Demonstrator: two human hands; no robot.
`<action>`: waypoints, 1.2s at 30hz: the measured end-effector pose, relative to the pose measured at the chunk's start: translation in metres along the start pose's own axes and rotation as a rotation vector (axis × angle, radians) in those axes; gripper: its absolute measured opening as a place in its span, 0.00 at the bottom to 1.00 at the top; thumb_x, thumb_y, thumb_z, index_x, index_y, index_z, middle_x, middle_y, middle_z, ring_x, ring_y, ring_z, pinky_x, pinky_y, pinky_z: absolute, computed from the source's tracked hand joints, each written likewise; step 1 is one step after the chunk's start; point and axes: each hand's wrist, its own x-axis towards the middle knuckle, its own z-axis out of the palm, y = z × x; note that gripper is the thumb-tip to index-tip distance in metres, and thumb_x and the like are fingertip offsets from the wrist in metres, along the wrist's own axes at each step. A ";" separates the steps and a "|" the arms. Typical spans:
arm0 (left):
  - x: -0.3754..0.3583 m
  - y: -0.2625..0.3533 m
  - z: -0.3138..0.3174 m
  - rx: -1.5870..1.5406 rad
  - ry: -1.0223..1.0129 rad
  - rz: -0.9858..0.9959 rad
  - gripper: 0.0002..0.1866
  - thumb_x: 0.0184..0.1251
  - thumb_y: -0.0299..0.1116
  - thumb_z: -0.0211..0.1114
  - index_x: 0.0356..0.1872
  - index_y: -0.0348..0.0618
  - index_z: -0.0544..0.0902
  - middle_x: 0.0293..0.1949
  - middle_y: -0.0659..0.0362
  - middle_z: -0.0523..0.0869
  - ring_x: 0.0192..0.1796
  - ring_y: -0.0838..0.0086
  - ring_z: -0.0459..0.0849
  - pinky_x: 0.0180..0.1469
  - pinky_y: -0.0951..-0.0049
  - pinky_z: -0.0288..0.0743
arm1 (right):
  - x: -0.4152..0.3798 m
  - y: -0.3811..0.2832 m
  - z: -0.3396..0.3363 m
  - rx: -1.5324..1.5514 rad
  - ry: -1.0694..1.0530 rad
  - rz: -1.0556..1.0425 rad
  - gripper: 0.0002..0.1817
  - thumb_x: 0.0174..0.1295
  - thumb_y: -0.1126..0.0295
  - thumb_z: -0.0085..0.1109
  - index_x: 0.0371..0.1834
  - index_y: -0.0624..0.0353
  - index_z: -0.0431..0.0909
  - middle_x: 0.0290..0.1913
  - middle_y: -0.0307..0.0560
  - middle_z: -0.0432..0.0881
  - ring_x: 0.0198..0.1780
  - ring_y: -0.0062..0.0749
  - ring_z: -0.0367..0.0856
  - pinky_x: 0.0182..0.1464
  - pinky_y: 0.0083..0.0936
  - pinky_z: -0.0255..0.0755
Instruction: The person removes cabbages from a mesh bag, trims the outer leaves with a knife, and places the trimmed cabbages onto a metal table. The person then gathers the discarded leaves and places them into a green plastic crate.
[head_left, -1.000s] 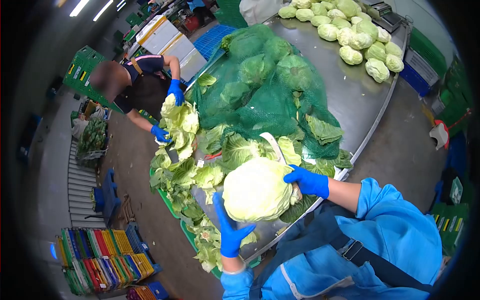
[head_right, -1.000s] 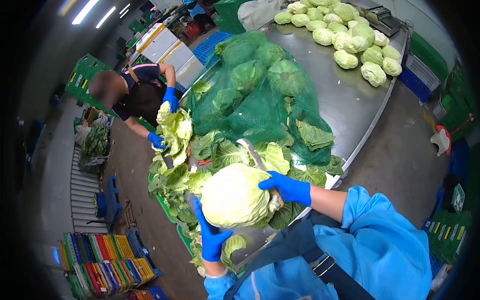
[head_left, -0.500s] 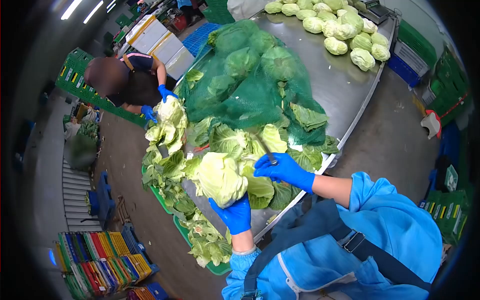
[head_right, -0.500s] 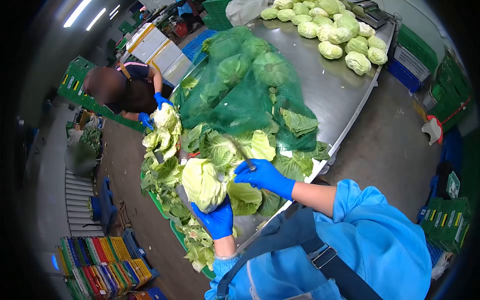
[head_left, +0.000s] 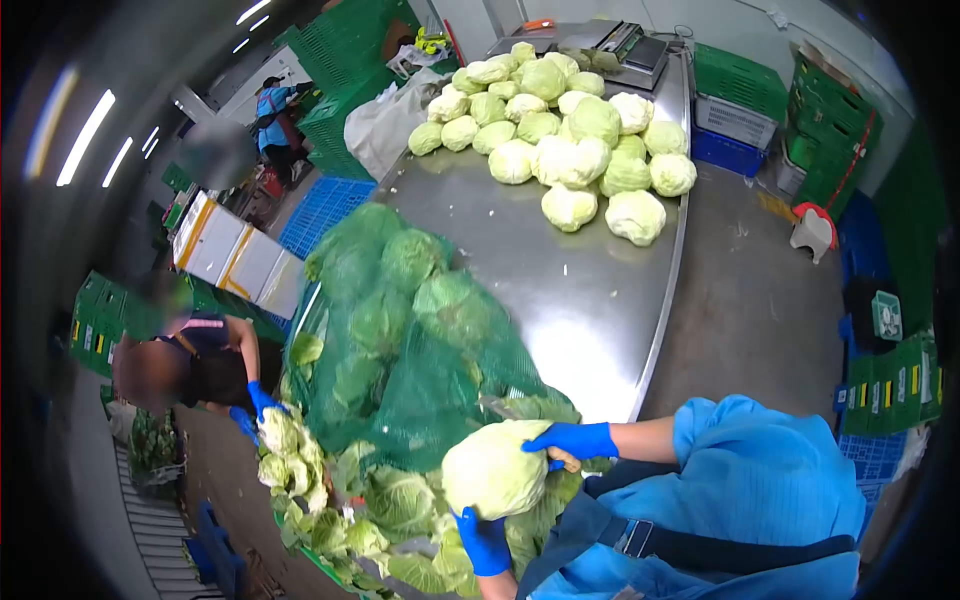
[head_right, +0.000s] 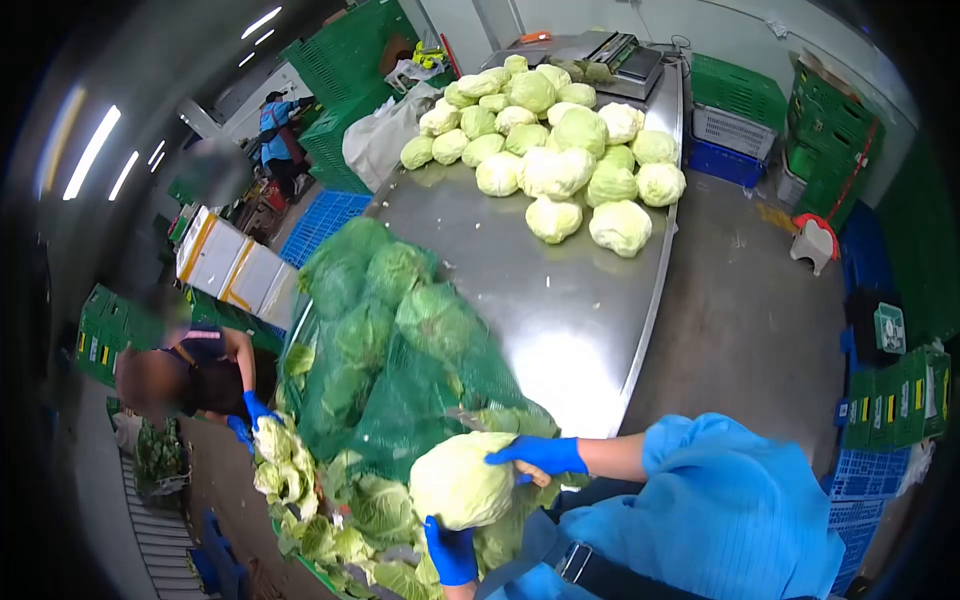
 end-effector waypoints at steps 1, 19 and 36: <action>0.014 -0.001 0.026 -0.076 -0.059 -0.005 0.36 0.67 0.51 0.58 0.72 0.51 0.59 0.68 0.53 0.67 0.68 0.54 0.67 0.67 0.44 0.61 | 0.007 -0.011 -0.029 0.083 0.045 0.059 0.24 0.63 0.52 0.61 0.58 0.52 0.73 0.22 0.38 0.75 0.17 0.22 0.66 0.24 0.21 0.60; 0.156 -0.053 0.042 0.116 0.278 -0.237 0.19 0.69 0.33 0.59 0.58 0.38 0.74 0.50 0.51 0.83 0.48 0.64 0.83 0.52 0.66 0.77 | 0.085 -0.561 -0.369 -0.047 0.963 -0.903 0.18 0.54 0.54 0.70 0.43 0.50 0.82 0.27 0.36 0.71 0.28 0.24 0.70 0.30 0.24 0.68; 0.238 -0.092 0.007 0.811 0.448 0.188 0.38 0.59 0.36 0.71 0.67 0.33 0.64 0.64 0.47 0.71 0.67 0.60 0.67 0.69 0.67 0.59 | 0.340 -0.265 -0.187 -1.111 0.272 -0.481 0.21 0.59 0.61 0.65 0.54 0.57 0.80 0.45 0.47 0.85 0.46 0.32 0.82 0.52 0.28 0.74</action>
